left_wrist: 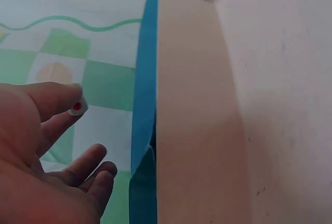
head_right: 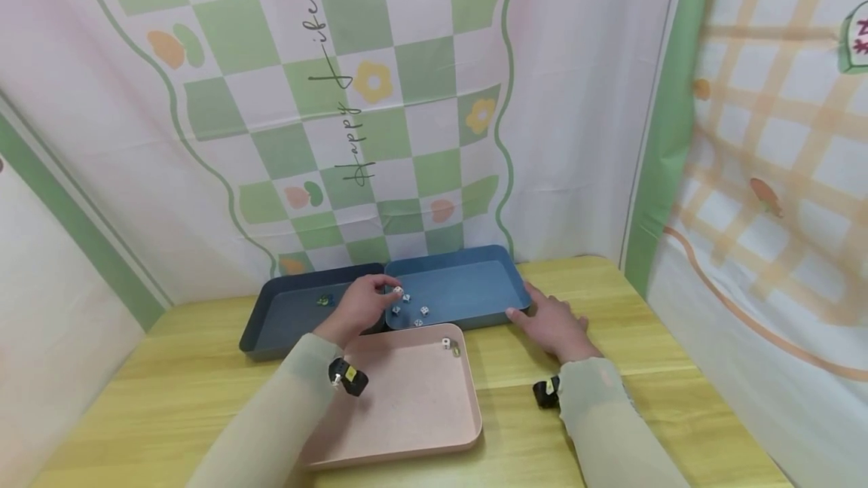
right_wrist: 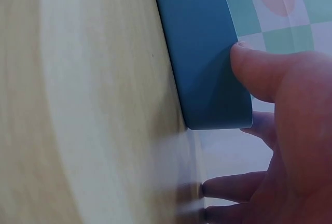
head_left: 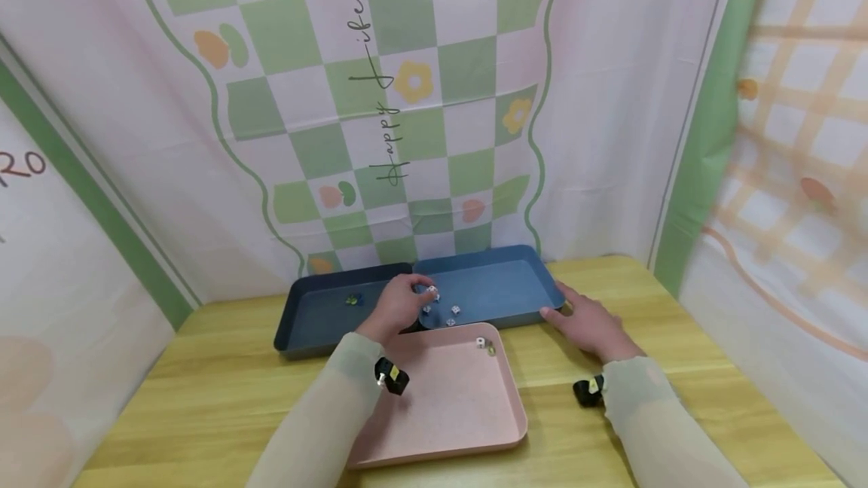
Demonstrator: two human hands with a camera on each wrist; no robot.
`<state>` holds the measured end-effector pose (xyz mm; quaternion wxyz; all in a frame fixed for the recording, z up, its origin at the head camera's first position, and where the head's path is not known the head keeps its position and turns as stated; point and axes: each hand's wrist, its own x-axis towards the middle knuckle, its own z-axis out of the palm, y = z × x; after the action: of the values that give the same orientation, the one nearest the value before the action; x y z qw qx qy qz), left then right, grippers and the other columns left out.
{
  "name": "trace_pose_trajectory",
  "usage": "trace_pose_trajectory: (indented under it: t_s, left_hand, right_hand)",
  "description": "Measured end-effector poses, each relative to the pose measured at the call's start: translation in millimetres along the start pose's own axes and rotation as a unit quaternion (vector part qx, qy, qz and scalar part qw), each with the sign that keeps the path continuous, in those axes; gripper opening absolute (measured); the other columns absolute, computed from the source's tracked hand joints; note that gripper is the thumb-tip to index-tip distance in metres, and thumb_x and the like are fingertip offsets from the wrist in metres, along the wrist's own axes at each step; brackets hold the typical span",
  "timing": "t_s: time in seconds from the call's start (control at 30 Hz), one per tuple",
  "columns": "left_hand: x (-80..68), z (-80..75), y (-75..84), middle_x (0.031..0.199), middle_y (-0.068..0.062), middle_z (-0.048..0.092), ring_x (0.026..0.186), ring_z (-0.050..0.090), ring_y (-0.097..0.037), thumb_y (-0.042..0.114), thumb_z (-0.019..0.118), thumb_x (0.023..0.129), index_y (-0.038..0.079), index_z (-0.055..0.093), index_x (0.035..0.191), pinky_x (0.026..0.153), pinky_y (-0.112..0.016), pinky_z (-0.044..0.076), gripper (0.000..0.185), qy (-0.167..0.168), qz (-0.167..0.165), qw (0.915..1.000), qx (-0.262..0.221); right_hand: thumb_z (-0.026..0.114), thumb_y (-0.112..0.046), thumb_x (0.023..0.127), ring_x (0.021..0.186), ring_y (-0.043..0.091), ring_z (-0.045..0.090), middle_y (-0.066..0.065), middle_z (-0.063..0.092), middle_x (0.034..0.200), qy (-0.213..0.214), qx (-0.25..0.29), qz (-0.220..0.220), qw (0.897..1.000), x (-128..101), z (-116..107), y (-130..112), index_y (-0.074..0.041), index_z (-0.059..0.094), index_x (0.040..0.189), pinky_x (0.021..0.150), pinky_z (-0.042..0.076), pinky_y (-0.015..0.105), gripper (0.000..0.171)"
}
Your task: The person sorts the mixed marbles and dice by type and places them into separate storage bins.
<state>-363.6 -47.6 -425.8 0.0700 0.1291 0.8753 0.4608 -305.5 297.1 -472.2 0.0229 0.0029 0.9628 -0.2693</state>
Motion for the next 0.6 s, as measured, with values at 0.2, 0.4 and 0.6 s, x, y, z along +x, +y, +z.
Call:
trace_pose_trajectory:
  t_s: [0.2, 0.4, 0.6]
  left_hand:
    - [2.4, 2.8, 1.0, 0.127, -0.008, 0.060, 0.054, 0.044, -0.016, 0.016, 0.067, 0.098, 0.008, 0.071, 0.123, 0.058, -0.034, 0.043, 0.026, -0.008, 0.026, 0.9973, 0.068]
    - [4.7, 4.1, 0.8, 0.135, -0.010, 0.055, 0.075, 0.052, -0.018, 0.016, 0.068, 0.097, 0.009, 0.072, 0.121, 0.071, -0.037, 0.046, 0.025, -0.007, 0.043, 0.9936, 0.104]
    - [5.8, 5.3, 2.0, 0.142, -0.017, 0.047, 0.091, 0.063, -0.026, 0.016, 0.066, 0.098, 0.011, 0.063, 0.136, 0.074, -0.038, 0.047, 0.038, 0.014, 0.036, 0.9937, 0.105]
  right_hand:
    - [0.044, -0.065, 0.098, 0.134, 0.059, 0.028, 0.034, 0.034, 0.149, 0.001, -0.004, -0.002, 1.000, 0.1, 0.6, 0.0, -0.008, 0.017, 0.160, 0.092, 0.010, 0.085, 0.089]
    - [0.044, -0.065, 0.098, 0.133, 0.059, 0.028, 0.034, 0.034, 0.149, 0.002, -0.003, -0.001, 1.000, -1.1, -0.2, -2.0, -0.007, 0.018, 0.160, 0.092, 0.010, 0.085, 0.089]
    - [0.045, -0.064, 0.098, 0.133, 0.058, 0.029, 0.034, 0.034, 0.149, 0.001, 0.002, 0.000, 1.000, -2.3, -0.4, -3.5, -0.008, 0.017, 0.160, 0.093, 0.011, 0.084, 0.088]
